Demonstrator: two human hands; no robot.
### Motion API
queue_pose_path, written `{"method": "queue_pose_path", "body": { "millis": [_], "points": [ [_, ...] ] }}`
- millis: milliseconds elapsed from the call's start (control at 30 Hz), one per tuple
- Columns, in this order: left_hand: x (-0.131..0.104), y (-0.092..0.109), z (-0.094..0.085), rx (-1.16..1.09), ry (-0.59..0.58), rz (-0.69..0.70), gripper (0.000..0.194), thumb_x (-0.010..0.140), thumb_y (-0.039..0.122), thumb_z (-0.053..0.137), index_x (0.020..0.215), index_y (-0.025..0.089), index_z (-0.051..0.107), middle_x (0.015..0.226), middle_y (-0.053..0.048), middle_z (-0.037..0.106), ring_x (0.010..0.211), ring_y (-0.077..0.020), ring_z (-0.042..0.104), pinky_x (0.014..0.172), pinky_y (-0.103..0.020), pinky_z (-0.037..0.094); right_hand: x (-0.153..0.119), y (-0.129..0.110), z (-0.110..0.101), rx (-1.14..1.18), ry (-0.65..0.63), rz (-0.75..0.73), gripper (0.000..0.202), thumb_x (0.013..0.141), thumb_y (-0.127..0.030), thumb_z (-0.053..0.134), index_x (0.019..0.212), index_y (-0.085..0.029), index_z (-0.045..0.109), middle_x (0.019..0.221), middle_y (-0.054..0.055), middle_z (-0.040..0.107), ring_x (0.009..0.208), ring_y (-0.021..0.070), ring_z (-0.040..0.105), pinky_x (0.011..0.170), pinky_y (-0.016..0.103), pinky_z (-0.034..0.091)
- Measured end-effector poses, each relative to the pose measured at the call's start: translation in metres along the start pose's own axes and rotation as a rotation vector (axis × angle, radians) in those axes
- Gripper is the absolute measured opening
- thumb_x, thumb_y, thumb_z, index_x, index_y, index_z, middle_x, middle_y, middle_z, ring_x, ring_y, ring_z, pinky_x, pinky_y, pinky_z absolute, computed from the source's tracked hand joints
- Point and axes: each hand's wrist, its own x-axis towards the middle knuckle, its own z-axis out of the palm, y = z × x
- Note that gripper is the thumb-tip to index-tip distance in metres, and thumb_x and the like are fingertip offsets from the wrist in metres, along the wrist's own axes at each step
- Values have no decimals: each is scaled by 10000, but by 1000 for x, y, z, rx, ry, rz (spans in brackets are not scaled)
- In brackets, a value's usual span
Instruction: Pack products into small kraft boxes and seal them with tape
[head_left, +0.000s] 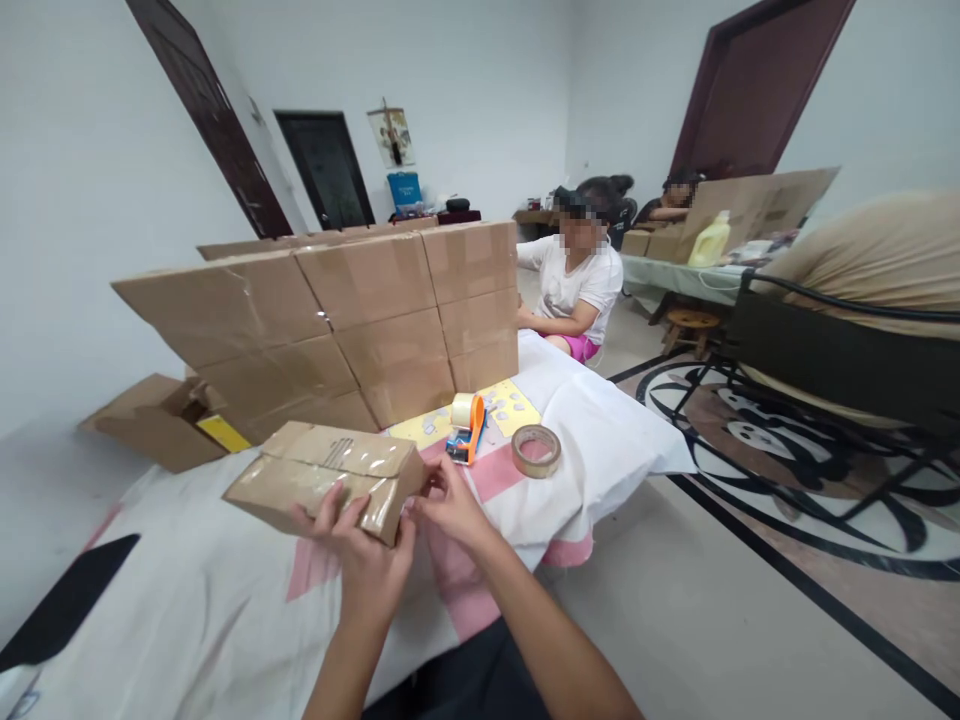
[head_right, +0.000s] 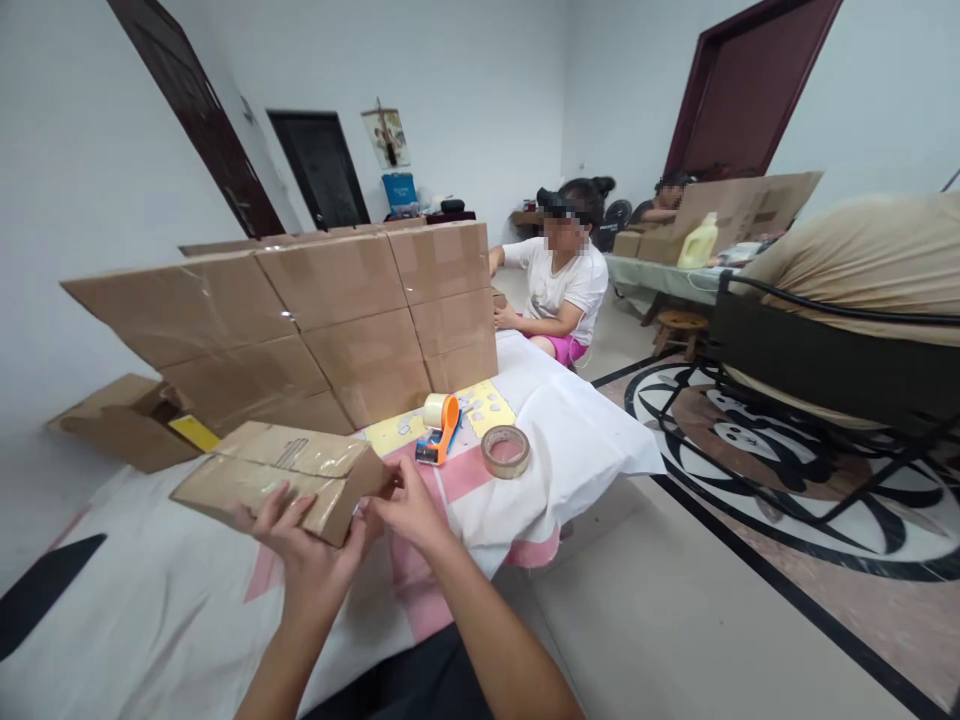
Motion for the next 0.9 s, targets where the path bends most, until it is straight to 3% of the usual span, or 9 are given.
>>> {"method": "queue_pose_path", "body": {
  "millis": [100,200,267,333,467,567,667,767,900],
  "points": [
    [40,38,4,-108,-6,47,558,790,257,739,1197,266,358,1487,-177,273,1511,-376,157,1184,-705,149,4,-49,-17,-48,86,-139,445,689,-320,833,993,-255,514,996,10,619,965,195,606,902,344,486],
    [81,89,33,-293,-92,128,520,852,156,642,1253,267,331,1620,-173,131,1556,-342,20,1208,-669,178,7,-100,-61,-128,288,-319,452,730,-338,805,1055,-272,498,1089,40,625,1011,205,619,946,372,500],
    [100,126,68,-447,-144,213,549,869,113,589,1318,252,306,1653,-167,62,1554,-338,-96,1212,-671,167,8,-127,-105,-216,444,-432,475,734,-339,795,1091,-275,489,1147,58,615,1039,212,624,963,395,507],
    [109,161,113,-554,-271,222,565,895,73,509,1380,267,292,1672,-134,36,1557,-296,-108,1230,-621,193,9,-143,-155,-338,592,-500,516,734,-355,787,1150,-271,492,1223,83,593,1084,226,620,978,416,511],
    [103,201,218,-755,-437,107,595,877,57,505,1414,249,335,1681,-112,74,1565,-261,-42,1256,-528,226,25,-137,-254,-538,738,-481,579,772,-380,726,1293,-244,513,1307,117,584,1128,249,611,976,457,509],
    [95,194,292,-784,-544,-63,594,839,82,596,1390,173,391,1645,-191,181,1564,-287,56,1250,-507,250,59,-100,-308,-651,826,-398,605,738,-395,717,1279,-190,540,1257,147,622,1103,272,614,987,502,487],
    [98,165,347,-709,-640,-104,581,753,30,664,1301,118,492,1556,-261,334,1541,-350,169,1230,-531,274,105,-54,-336,-632,840,-318,611,726,-424,698,1248,-146,543,1220,180,634,1087,284,618,983,510,486],
    [103,136,381,-660,-634,-99,558,771,43,649,1302,129,501,1560,-232,342,1539,-343,178,1236,-520,262,142,-21,-341,-623,832,-331,634,778,-439,663,1314,-138,505,1296,196,601,1161,274,593,1028,488,466],
    [102,122,403,-617,-616,-118,563,831,103,605,1367,177,452,1610,-159,270,1556,-289,121,1257,-471,227,158,-7,-339,-715,860,-336,646,878,-441,572,1444,-167,422,1444,178,511,1331,259,492,1140,480,370]
  ]
}}
